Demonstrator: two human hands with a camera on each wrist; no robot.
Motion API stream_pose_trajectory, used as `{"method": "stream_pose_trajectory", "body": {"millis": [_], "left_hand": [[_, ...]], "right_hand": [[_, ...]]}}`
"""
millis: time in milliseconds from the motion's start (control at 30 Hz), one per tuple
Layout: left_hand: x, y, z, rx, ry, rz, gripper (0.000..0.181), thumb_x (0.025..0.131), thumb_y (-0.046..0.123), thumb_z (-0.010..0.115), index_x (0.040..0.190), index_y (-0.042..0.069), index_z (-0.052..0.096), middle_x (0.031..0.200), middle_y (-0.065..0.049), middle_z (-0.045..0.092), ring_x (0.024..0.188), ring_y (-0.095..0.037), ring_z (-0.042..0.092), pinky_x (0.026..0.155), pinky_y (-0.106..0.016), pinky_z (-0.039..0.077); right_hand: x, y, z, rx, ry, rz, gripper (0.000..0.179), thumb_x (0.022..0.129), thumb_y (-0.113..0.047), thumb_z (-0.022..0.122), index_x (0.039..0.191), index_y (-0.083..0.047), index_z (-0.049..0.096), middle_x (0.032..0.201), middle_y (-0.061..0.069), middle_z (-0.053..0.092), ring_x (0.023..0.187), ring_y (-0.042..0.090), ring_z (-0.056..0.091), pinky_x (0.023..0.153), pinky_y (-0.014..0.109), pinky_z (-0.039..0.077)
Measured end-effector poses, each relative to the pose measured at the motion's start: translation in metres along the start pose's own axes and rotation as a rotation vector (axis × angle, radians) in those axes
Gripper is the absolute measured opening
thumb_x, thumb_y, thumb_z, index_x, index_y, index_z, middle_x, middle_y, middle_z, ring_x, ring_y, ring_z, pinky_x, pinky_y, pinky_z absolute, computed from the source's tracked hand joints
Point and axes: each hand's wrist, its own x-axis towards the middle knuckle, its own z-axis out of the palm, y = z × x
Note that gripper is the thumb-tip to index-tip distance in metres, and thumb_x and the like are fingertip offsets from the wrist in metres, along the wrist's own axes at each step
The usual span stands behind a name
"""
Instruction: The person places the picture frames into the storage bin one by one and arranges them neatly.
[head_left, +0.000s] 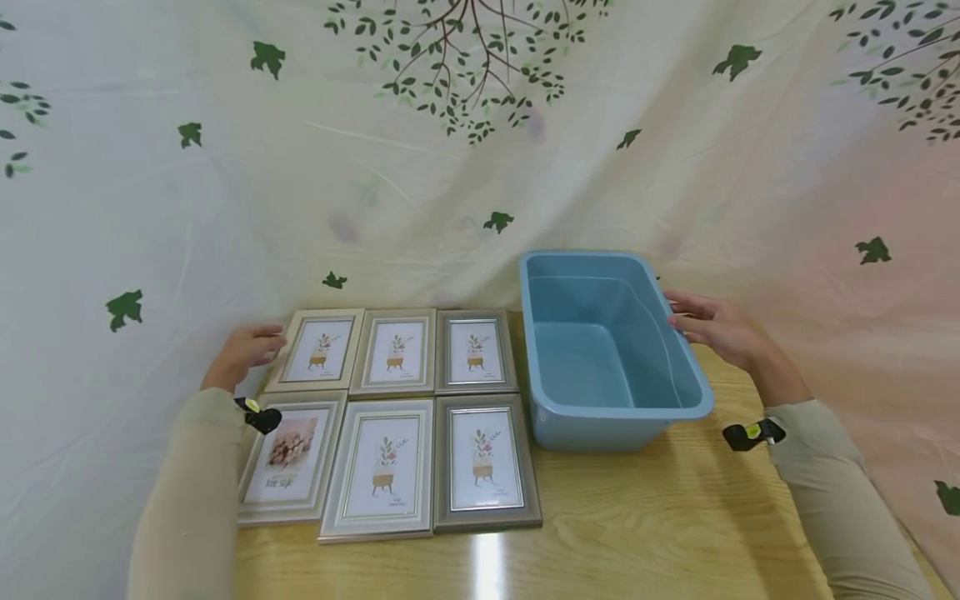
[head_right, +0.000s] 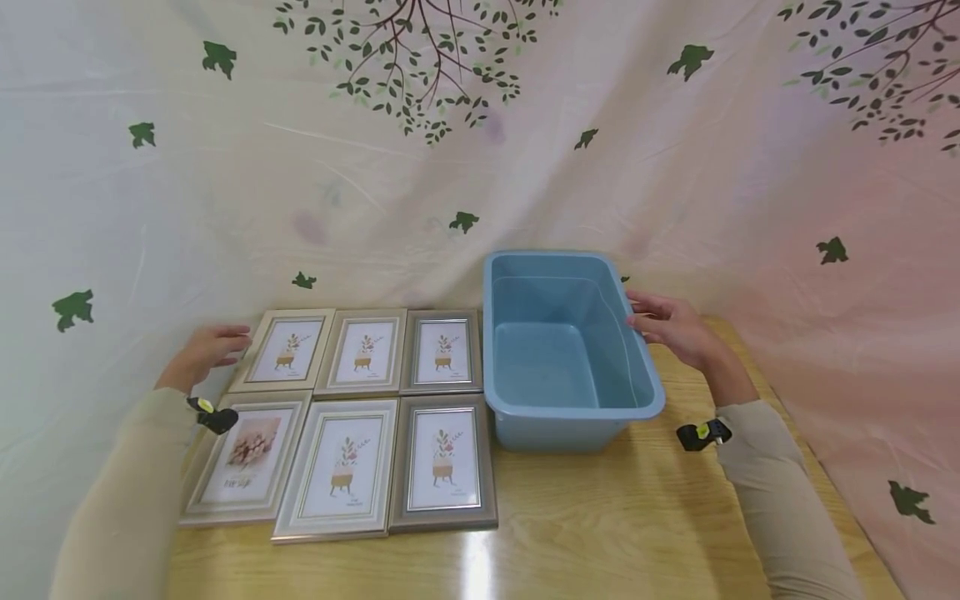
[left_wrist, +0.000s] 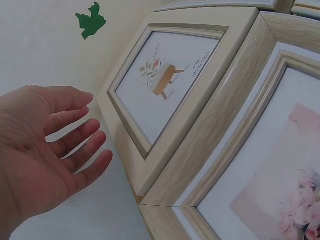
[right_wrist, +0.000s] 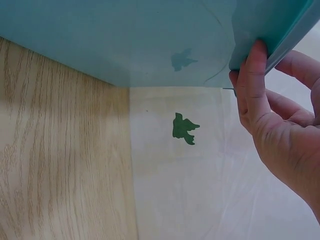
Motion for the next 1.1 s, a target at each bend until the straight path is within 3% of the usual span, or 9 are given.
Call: {"method": "stream_pose_trajectory", "body": {"millis": [133, 200, 267, 367, 533, 733, 833, 967, 1100], "left_hand": [[0.007, -0.006, 0.003, -0.001, -0.016, -0.057, 0.059, 0.105, 0.015, 0.049, 0.152, -0.015, 0.029, 0.155, -0.037, 0.034, 0.113, -0.016, 0.059, 0.107, -0.044, 0.051], [0.01, -0.008, 0.005, -0.003, -0.026, -0.083, 0.06, 0.106, 0.015, 0.048, 0.153, -0.015, 0.025, 0.157, -0.037, 0.03, 0.131, -0.035, 0.05, 0.113, -0.052, 0.044], [0.012, -0.008, 0.007, -0.017, -0.036, -0.103, 0.061, 0.106, 0.014, 0.047, 0.154, -0.015, 0.022, 0.158, -0.038, 0.027, 0.141, -0.044, 0.037, 0.116, -0.057, 0.039], [0.014, -0.01, 0.008, -0.01, -0.04, -0.118, 0.063, 0.106, 0.016, 0.049, 0.154, -0.015, 0.021, 0.158, -0.038, 0.026, 0.142, -0.047, 0.035, 0.116, -0.059, 0.038], [0.018, -0.014, 0.011, 0.021, -0.022, -0.123, 0.066, 0.102, 0.018, 0.056, 0.152, -0.016, 0.028, 0.154, -0.038, 0.035, 0.133, -0.045, 0.044, 0.108, -0.055, 0.046], [0.026, -0.023, 0.014, 0.041, 0.045, -0.115, 0.066, 0.095, 0.015, 0.066, 0.147, -0.015, 0.04, 0.147, -0.035, 0.045, 0.111, -0.03, 0.054, 0.08, -0.027, 0.049], [0.029, -0.026, 0.017, 0.048, 0.083, -0.117, 0.064, 0.091, 0.013, 0.07, 0.143, -0.015, 0.045, 0.143, -0.035, 0.05, 0.103, -0.024, 0.055, 0.073, -0.02, 0.045], [0.031, -0.027, 0.022, 0.046, 0.116, -0.146, 0.065, 0.09, 0.01, 0.07, 0.143, -0.017, 0.044, 0.144, -0.038, 0.048, 0.116, -0.038, 0.056, 0.094, -0.041, 0.054], [0.036, -0.028, 0.025, 0.033, 0.141, -0.195, 0.065, 0.09, 0.008, 0.069, 0.144, -0.017, 0.042, 0.147, -0.039, 0.044, 0.129, -0.045, 0.049, 0.113, -0.056, 0.042]], "right_hand": [[0.0, 0.0, 0.001, 0.009, 0.006, 0.003, 0.07, 0.104, -0.03, 0.059, 0.162, -0.009, 0.026, 0.16, 0.02, 0.038, 0.111, -0.008, 0.06, 0.09, 0.018, 0.055], [0.0, 0.0, 0.001, 0.007, 0.006, 0.001, 0.07, 0.104, -0.03, 0.059, 0.162, -0.008, 0.025, 0.159, 0.02, 0.039, 0.111, -0.008, 0.061, 0.09, 0.018, 0.055], [0.0, 0.0, 0.001, 0.007, 0.01, 0.002, 0.07, 0.104, -0.03, 0.059, 0.162, -0.008, 0.026, 0.159, 0.021, 0.039, 0.111, -0.008, 0.061, 0.089, 0.018, 0.055], [0.0, 0.0, 0.002, -0.005, 0.013, 0.0, 0.07, 0.104, -0.031, 0.059, 0.162, -0.009, 0.026, 0.159, 0.023, 0.039, 0.111, -0.007, 0.061, 0.089, 0.018, 0.055], [-0.001, 0.001, 0.002, -0.005, 0.021, -0.009, 0.069, 0.104, -0.03, 0.06, 0.161, -0.008, 0.028, 0.157, 0.018, 0.044, 0.11, -0.007, 0.062, 0.089, 0.018, 0.055], [0.0, 0.004, 0.002, 0.029, 0.027, -0.027, 0.068, 0.104, -0.026, 0.06, 0.16, -0.006, 0.029, 0.143, -0.003, 0.054, 0.11, -0.005, 0.063, 0.088, 0.018, 0.056], [0.0, 0.006, 0.002, 0.031, 0.03, -0.019, 0.069, 0.104, -0.027, 0.06, 0.161, -0.007, 0.028, 0.146, 0.002, 0.052, 0.11, -0.005, 0.063, 0.088, 0.017, 0.056], [0.0, 0.005, 0.003, 0.018, 0.04, -0.013, 0.069, 0.104, -0.028, 0.06, 0.161, -0.007, 0.028, 0.154, 0.013, 0.046, 0.11, -0.006, 0.063, 0.088, 0.017, 0.056], [0.0, 0.004, 0.003, 0.039, 0.055, -0.022, 0.067, 0.104, -0.025, 0.06, 0.16, -0.005, 0.029, 0.14, -0.005, 0.057, 0.108, -0.005, 0.064, 0.087, 0.017, 0.057]]}}
